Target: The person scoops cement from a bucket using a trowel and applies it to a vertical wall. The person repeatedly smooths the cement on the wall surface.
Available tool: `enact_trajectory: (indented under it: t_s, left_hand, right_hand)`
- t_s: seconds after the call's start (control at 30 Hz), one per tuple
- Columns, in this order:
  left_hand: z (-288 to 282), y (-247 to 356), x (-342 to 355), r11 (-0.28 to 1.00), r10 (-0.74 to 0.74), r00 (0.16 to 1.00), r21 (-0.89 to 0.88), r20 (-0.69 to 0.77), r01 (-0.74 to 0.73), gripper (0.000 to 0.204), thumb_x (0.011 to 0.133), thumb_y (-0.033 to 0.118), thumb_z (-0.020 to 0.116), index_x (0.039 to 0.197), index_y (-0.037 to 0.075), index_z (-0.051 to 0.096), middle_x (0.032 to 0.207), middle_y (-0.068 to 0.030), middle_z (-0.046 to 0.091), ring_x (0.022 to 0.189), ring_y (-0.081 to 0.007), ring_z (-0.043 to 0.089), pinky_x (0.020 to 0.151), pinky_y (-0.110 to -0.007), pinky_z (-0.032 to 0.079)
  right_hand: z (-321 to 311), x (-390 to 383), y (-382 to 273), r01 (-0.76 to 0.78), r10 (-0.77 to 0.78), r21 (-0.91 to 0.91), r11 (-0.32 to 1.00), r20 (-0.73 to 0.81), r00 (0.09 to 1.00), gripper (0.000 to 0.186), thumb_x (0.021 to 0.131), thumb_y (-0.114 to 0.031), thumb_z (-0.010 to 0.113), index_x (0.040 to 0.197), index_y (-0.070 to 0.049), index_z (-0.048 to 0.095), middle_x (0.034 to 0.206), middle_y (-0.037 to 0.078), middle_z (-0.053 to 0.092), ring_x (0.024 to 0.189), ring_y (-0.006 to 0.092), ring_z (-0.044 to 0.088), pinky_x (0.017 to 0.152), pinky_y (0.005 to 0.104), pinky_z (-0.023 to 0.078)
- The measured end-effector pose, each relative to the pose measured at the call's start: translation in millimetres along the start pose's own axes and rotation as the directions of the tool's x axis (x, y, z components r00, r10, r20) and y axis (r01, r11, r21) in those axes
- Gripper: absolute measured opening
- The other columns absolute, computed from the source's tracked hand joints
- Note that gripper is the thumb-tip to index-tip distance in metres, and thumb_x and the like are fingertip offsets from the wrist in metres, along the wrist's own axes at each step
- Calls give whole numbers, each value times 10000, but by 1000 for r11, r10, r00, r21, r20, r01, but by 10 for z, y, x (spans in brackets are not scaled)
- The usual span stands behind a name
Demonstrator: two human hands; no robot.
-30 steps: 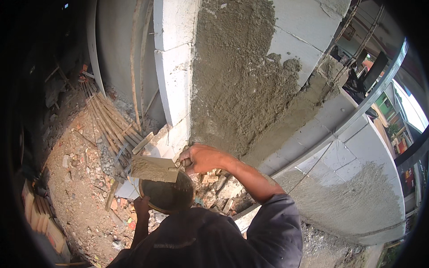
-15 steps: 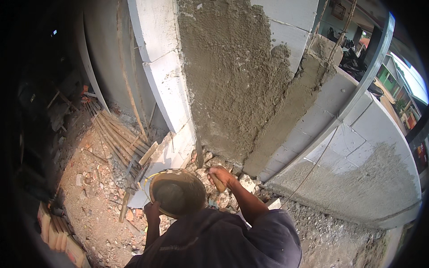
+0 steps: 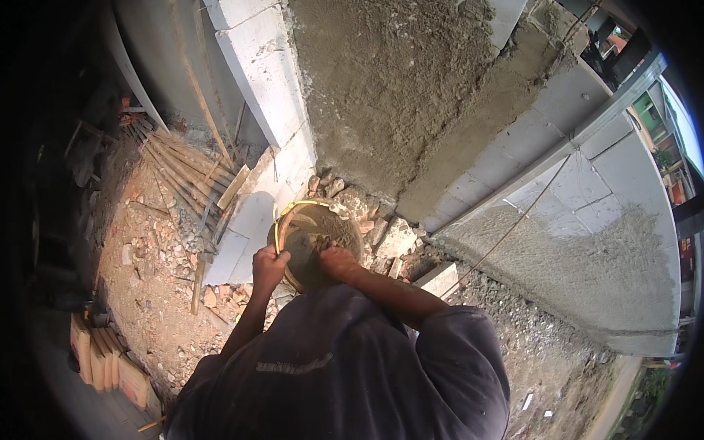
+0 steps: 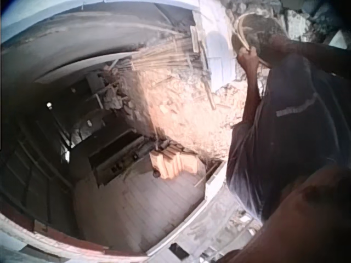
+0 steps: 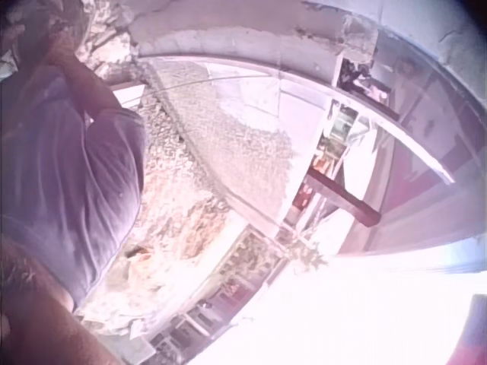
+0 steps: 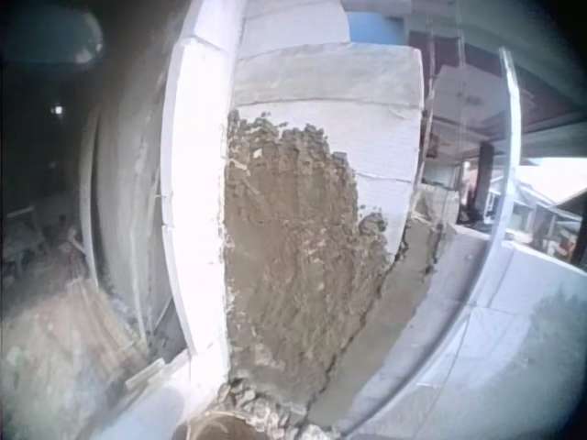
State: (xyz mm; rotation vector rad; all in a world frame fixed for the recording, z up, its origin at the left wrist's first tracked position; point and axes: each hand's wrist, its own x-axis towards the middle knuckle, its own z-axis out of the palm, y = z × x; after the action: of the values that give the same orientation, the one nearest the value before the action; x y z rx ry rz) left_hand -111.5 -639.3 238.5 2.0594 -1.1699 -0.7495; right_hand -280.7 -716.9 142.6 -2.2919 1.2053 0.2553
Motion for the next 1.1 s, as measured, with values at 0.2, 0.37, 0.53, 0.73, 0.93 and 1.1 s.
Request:
enact_trajectory:
  t_s: [0.2, 0.37, 0.53, 0.73, 0.93, 1.1]
  left_hand:
    - [-9, -149, 14, 997, -13, 999, 75, 30, 11, 256, 738, 277, 624, 707, 24, 605, 610, -165, 588, 609, -346, 593, 575, -435, 448]
    - [45, -93, -38, 998, -4, 999, 70, 35, 2, 246, 728, 280, 651, 723, 39, 608, 627, -146, 595, 615, -331, 599, 584, -423, 459]
    - [6, -217, -100, 997, -41, 999, 72, -2, 41, 246, 720, 262, 666, 693, 30, 587, 633, -149, 598, 620, -329, 603, 590, -423, 467]
    - [70, -109, -217, 982, 173, 982, 96, -73, -165, 184, 718, 193, 673, 696, 32, 588, 571, -140, 560, 556, -301, 587, 542, -400, 454]
    - [4, -200, -236, 993, 118, 981, 23, -152, -115, 175, 710, 185, 703, 705, 34, 613, 585, -151, 583, 562, -338, 595, 550, -428, 474]
    - [-178, -526, -168, 995, 75, 958, -44, -277, -90, 205, 764, 198, 647, 702, 11, 590, 548, -128, 557, 514, -270, 577, 519, -386, 447]
  right_hand:
    - [-595, -375, -35, 183, -156, -78, 980, 268, 951, 291, 845, -146, 516, 1060, 0, 648, 1041, 222, 645, 1015, 338, 630, 883, 434, 498]
    - [-160, -304, -23, 31, -23, -65, 997, 119, 993, 338, 838, -201, 533, 1108, -2, 575, 1002, 239, 640, 990, 386, 621, 840, 466, 505]
    - [-305, -388, 75, 149, -151, 28, 988, 97, 984, 354, 843, -260, 528, 1070, 7, 581, 945, 241, 649, 947, 414, 626, 829, 473, 505]
    - [263, -111, 275, -4, -1, 41, 999, 127, 992, 437, 880, -342, 519, 1184, -31, 564, 1085, 230, 629, 1006, 392, 615, 871, 460, 488]
    - [272, -118, 269, 490, -630, 559, 669, 76, 773, 369, 840, -271, 568, 1106, -18, 605, 991, 188, 631, 976, 369, 587, 872, 416, 473]
    - [148, 82, 46, 1, -469, 821, 571, 325, 821, 345, 811, -199, 572, 1085, 10, 585, 866, 104, 616, 833, 232, 605, 752, 359, 493]
